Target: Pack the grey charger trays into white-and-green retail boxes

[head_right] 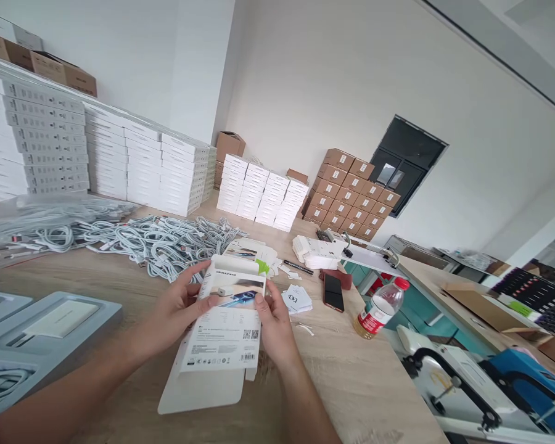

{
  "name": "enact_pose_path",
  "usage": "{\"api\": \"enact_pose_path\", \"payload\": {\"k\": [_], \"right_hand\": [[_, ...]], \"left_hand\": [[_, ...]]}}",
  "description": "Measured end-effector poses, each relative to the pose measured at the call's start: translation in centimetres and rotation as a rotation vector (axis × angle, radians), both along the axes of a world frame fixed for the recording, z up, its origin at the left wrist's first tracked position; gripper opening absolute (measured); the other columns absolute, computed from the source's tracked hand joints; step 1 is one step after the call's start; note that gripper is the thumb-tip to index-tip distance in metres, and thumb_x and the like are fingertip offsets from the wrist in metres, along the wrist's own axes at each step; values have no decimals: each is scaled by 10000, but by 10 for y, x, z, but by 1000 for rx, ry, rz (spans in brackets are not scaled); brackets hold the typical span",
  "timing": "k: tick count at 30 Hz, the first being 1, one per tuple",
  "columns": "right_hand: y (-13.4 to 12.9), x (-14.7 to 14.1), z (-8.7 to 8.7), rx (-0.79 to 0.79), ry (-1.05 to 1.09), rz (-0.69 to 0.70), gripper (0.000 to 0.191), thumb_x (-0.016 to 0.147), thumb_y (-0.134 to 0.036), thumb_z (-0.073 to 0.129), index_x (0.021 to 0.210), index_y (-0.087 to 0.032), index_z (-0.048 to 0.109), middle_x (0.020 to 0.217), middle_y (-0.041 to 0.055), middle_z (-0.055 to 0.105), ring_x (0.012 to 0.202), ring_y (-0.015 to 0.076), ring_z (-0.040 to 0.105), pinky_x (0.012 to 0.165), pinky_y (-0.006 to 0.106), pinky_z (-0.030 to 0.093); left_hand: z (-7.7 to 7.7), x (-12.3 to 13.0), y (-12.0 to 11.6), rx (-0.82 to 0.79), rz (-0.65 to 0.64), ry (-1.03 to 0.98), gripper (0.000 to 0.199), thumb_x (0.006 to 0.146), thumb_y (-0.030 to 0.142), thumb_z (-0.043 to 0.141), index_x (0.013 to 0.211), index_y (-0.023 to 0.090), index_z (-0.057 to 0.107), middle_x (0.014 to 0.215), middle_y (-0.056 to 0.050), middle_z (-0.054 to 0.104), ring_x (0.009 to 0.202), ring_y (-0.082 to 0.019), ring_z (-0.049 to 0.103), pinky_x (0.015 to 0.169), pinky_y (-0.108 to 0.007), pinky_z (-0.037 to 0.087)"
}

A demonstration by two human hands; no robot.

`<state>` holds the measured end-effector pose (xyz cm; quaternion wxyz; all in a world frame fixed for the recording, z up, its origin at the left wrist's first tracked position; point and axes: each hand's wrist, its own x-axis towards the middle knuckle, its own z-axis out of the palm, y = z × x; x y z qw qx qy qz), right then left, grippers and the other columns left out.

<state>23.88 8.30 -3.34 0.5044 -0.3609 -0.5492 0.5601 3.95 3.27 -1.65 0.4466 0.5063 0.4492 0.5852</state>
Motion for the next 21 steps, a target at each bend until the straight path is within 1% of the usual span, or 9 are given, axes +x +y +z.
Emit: {"api": "enact_pose_path", "payload": {"k": [3, 7, 9, 10, 13, 14, 16, 18, 21], "right_hand": [[0, 1, 0, -5, 62, 82, 742, 790, -482, 721, 1422, -252, 408, 1117, 55, 715, 931, 242, 677, 803, 362, 524], [-5, -1, 5, -8, 118, 156, 763, 787, -408, 747, 1435, -293, 362, 1196, 42, 684, 986, 233, 668, 827, 353, 522], [-8, -4, 7, 2, 133, 193, 700, 793, -392, 745, 1401, -315, 405, 1193, 27, 685, 985, 222, 666, 814, 338, 520], [-9, -5, 7, 17, 134, 206, 630, 801, -396, 736, 1360, -315, 456, 1174, 21, 692, 970, 216, 666, 798, 328, 519], [-9, -6, 4, 54, 95, 163, 339, 836, -460, 680, 1112, -268, 638, 1023, 12, 728, 847, 192, 666, 708, 295, 506], [-7, -6, 2, 47, 78, 123, 305, 848, -501, 649, 1013, -246, 671, 941, 13, 735, 788, 186, 659, 665, 288, 496], [-3, -4, -1, 20, 79, 36, 366, 859, -575, 591, 894, -224, 691, 796, 10, 723, 693, 177, 636, 595, 279, 472], [1, -2, -1, 9, 107, -11, 366, 840, -578, 613, 937, -236, 696, 757, -4, 714, 661, 168, 623, 590, 278, 466], [3, 2, 2, 23, 80, 14, 342, 756, -472, 750, 1013, -253, 704, 838, -6, 733, 685, 162, 624, 659, 294, 484]], "left_hand": [[-1, 0, -2, -4, -71, -33, 770, 801, 491, 709, 1444, 323, 320, 1072, -61, 704, 848, -254, 700, 635, -321, 556], [-2, -3, 0, -11, -50, -28, 665, 805, 506, 700, 1364, 296, 407, 979, -40, 700, 759, -223, 683, 568, -281, 529], [-2, -4, 1, 13, -45, -18, 569, 822, 498, 685, 1296, 273, 465, 916, -25, 698, 708, -194, 660, 541, -250, 500], [-2, -4, 1, 29, -56, -27, 520, 833, 488, 677, 1263, 264, 489, 901, -20, 697, 689, -181, 648, 534, -239, 489], [-1, -4, -1, 37, -111, -102, 422, 845, 439, 675, 1196, 252, 532, 912, -15, 695, 669, -161, 636, 538, -228, 477], [0, -4, -2, 19, -136, -131, 409, 841, 425, 680, 1184, 253, 538, 912, -12, 694, 663, -161, 637, 537, -229, 476], [3, -5, -4, -25, -195, -176, 388, 829, 406, 693, 1158, 256, 552, 885, -1, 685, 644, -161, 636, 534, -234, 474], [5, -6, -7, -54, -268, -192, 350, 828, 391, 696, 1125, 254, 572, 872, 2, 676, 648, -161, 635, 551, -239, 476], [7, -6, -10, -48, -358, -180, 291, 849, 369, 680, 1099, 248, 595, 893, -7, 672, 698, -165, 639, 599, -246, 474]]}}
